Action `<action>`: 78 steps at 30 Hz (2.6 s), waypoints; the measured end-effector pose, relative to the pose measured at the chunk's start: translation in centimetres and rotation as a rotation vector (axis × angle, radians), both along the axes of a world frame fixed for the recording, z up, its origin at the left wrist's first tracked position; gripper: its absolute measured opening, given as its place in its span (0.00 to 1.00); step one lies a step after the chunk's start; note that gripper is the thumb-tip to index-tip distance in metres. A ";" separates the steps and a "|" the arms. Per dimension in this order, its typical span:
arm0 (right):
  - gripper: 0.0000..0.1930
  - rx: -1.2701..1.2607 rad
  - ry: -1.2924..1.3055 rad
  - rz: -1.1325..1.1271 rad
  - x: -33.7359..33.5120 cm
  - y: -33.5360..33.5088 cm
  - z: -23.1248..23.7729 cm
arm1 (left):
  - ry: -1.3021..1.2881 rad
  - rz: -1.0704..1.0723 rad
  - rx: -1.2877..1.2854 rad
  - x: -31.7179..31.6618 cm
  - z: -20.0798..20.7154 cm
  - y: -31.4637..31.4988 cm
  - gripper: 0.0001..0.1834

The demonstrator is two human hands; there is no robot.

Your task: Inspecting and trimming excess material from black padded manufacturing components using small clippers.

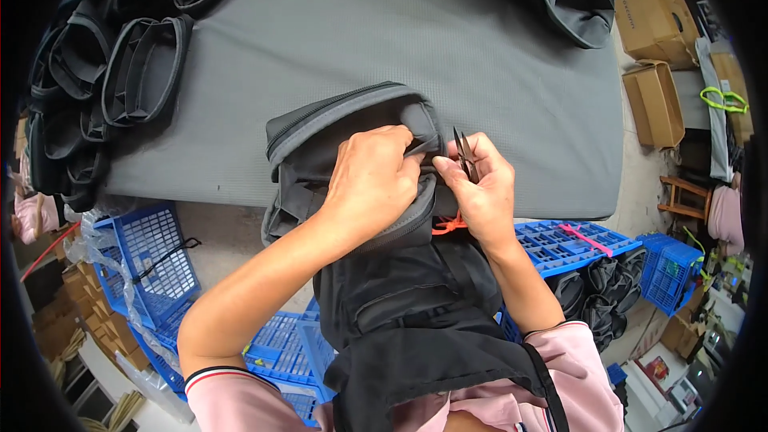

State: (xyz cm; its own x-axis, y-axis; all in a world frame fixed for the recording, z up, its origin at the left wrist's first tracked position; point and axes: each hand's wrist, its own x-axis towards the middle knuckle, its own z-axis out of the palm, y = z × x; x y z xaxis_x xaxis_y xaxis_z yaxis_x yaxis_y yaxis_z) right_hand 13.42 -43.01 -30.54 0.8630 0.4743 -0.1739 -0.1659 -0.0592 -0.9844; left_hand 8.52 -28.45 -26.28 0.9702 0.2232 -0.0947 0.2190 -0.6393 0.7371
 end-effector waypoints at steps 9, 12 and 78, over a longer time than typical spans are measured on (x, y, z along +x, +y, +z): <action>0.10 -0.351 -0.585 0.073 -0.5 -2.9 2.2 | 0.040 -0.005 0.074 0.3 -0.5 0.1 0.07; 0.10 -0.520 -0.645 0.149 -0.6 -3.1 4.5 | 0.015 -0.022 0.068 0.3 -0.9 0.3 0.07; 0.13 -0.395 -1.089 -0.066 2.8 4.0 2.9 | 0.340 -0.028 -0.189 0.9 2.4 0.6 0.17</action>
